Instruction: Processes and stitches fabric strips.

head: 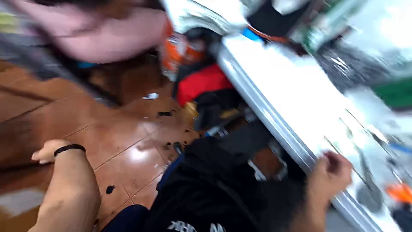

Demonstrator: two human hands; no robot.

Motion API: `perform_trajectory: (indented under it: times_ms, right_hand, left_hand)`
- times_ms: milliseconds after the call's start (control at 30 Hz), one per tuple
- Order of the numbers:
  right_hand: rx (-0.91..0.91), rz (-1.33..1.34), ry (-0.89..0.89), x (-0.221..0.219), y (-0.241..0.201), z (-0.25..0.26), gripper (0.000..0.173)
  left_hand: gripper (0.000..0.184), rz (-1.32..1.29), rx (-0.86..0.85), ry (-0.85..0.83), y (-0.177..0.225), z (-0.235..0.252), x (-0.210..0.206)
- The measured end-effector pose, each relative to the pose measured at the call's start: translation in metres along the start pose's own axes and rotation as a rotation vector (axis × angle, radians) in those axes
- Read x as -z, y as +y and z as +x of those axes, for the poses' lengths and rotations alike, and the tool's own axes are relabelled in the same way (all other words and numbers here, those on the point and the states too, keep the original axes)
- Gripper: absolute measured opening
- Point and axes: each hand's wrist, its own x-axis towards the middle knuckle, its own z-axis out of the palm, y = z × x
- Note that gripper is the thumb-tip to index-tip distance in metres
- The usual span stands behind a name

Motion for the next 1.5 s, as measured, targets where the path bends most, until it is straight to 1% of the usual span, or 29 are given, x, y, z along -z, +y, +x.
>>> perform_trajectory:
  times_ms: [33, 67, 100, 133, 167, 200, 233, 300, 333, 367, 433, 533, 633, 700, 767, 833, 900, 1000, 1033, 1100, 1133, 1200, 1233, 1300, 1333, 1367, 1400, 1467, 1500]
  right_hand:
    - [-0.053, 0.103, 0.005, 0.004, 0.000, -0.009, 0.033]
    - [-0.108, 0.199, -0.023, 0.008, -0.002, -0.021, 0.032]
    - [-0.158, 0.274, -0.089, 0.012, -0.003, -0.034, 0.032]
    - [-0.207, 0.324, -0.184, 0.016, -0.002, -0.050, 0.031]
    - [-0.250, 0.355, -0.288, 0.017, 0.002, -0.065, 0.030]
    - [-0.295, 0.371, -0.381, 0.014, 0.008, -0.082, 0.029]
    - [-0.339, 0.377, -0.447, 0.009, 0.014, -0.100, 0.027]
    - [-0.382, 0.384, -0.485, -0.005, 0.018, -0.131, 0.022]
    - [-0.385, 0.392, -0.474, -0.012, 0.016, -0.140, 0.020]
    - [-0.379, 0.390, -0.459, -0.017, 0.012, -0.146, 0.018]
    - [-0.342, 0.348, -0.453, -0.027, 0.000, -0.149, 0.017]
    - [-0.239, 0.306, -0.512, -0.045, -0.016, -0.141, 0.017]
    - [-0.146, 0.290, -0.593, -0.061, -0.028, -0.135, 0.021]
    - [-0.117, 0.299, -0.630, -0.068, -0.033, -0.132, 0.025]
    - [-0.121, 0.311, -0.660, -0.068, -0.035, -0.127, 0.034]
    - [-0.137, 0.325, -0.669, -0.068, -0.036, -0.121, 0.045]
    - [-0.150, 0.350, -0.650, -0.072, -0.036, -0.117, 0.050]
    - [-0.167, 0.387, -0.670, -0.082, -0.040, -0.110, 0.048]
    - [-0.161, 0.393, -0.689, -0.085, -0.042, -0.108, 0.044]
    - [-0.138, 0.389, -0.731, -0.088, -0.044, -0.102, 0.028]
    - [-0.118, 0.391, -0.743, -0.088, -0.045, -0.100, 0.021]
    - [-0.082, 0.440, -0.750, -0.086, -0.045, -0.097, 0.015]
    - [-0.061, 0.488, -0.751, -0.083, -0.045, -0.095, 0.015]
    - [-0.010, 0.605, -0.757, -0.071, -0.048, -0.089, 0.013]
    - [0.019, 0.652, -0.758, -0.062, -0.052, -0.085, 0.013]
    - [0.060, 0.683, -0.757, -0.054, -0.056, -0.079, 0.014]
    - [0.106, 0.695, -0.746, -0.044, -0.062, -0.072, 0.014]
    - [0.184, 0.680, -0.710, -0.021, -0.071, -0.058, 0.015]
    - [0.211, 0.657, -0.691, -0.007, -0.074, -0.050, 0.014]
  left_hand:
    - [0.050, -0.041, -0.215, -0.269, -0.014, 0.017, -0.048]
    - [0.053, -0.011, -0.516, -0.518, -0.029, 0.047, -0.099]
    - [0.053, -0.003, -0.683, -0.710, -0.028, 0.053, -0.153]
    - [0.048, 0.071, -0.786, -0.894, -0.020, 0.028, -0.196]
    - [0.041, 0.190, -0.929, -1.086, -0.014, -0.016, -0.223]
    - [0.035, 0.326, -1.116, -1.259, -0.012, -0.067, -0.235]
    - [0.029, 0.437, -1.334, -1.398, -0.016, -0.118, -0.235]
    - [0.019, 0.496, -1.741, -1.599, -0.030, -0.191, -0.217]
    - [0.016, 0.465, -1.873, -1.651, -0.037, -0.214, -0.205]
    - [0.014, 0.442, -1.944, -1.673, -0.043, -0.230, -0.193]
    - [0.012, 0.447, -2.018, -1.686, -0.062, -0.241, -0.179]
    - [0.014, 0.487, -2.034, -1.698, -0.087, -0.232, -0.173]
    - [0.011, 0.522, -1.997, -1.655, -0.097, -0.227, -0.173]
    - [0.013, 0.604, -1.955, -1.627, -0.094, -0.229, -0.171]
    - [0.016, 0.634, -1.935, -1.623, -0.089, -0.231, -0.169]
    - [0.015, 0.610, -1.931, -1.611, -0.083, -0.232, -0.167]
    - [0.013, 0.563, -1.942, -1.606, -0.074, -0.235, -0.162]
    - [0.007, 0.380, -2.025, -1.654, -0.073, -0.236, -0.158]
    - [0.007, 0.303, -2.062, -1.687, -0.074, -0.235, -0.157]
    - [0.010, 0.174, -2.087, -1.752, -0.076, -0.234, -0.156]
    - [0.011, 0.135, -2.074, -1.771, -0.077, -0.233, -0.155]
    - [0.010, 0.137, -1.988, -1.779, -0.078, -0.233, -0.154]
    - [0.020, 0.188, -1.917, -1.791, -0.077, -0.234, -0.155]
    - [0.063, 0.294, -1.729, -1.915, -0.068, -0.241, -0.163]
    - [0.077, 0.336, -1.627, -2.022, -0.062, -0.246, -0.167]
    - [0.078, 0.350, -1.517, -2.146, -0.055, -0.254, -0.170]
    - [0.069, 0.361, -1.394, -2.274, -0.047, -0.262, -0.171]
    - [0.040, 0.380, -1.237, -2.558, -0.035, -0.276, -0.183]
    - [0.029, 0.401, -1.223, -2.648, -0.027, -0.282, -0.188]
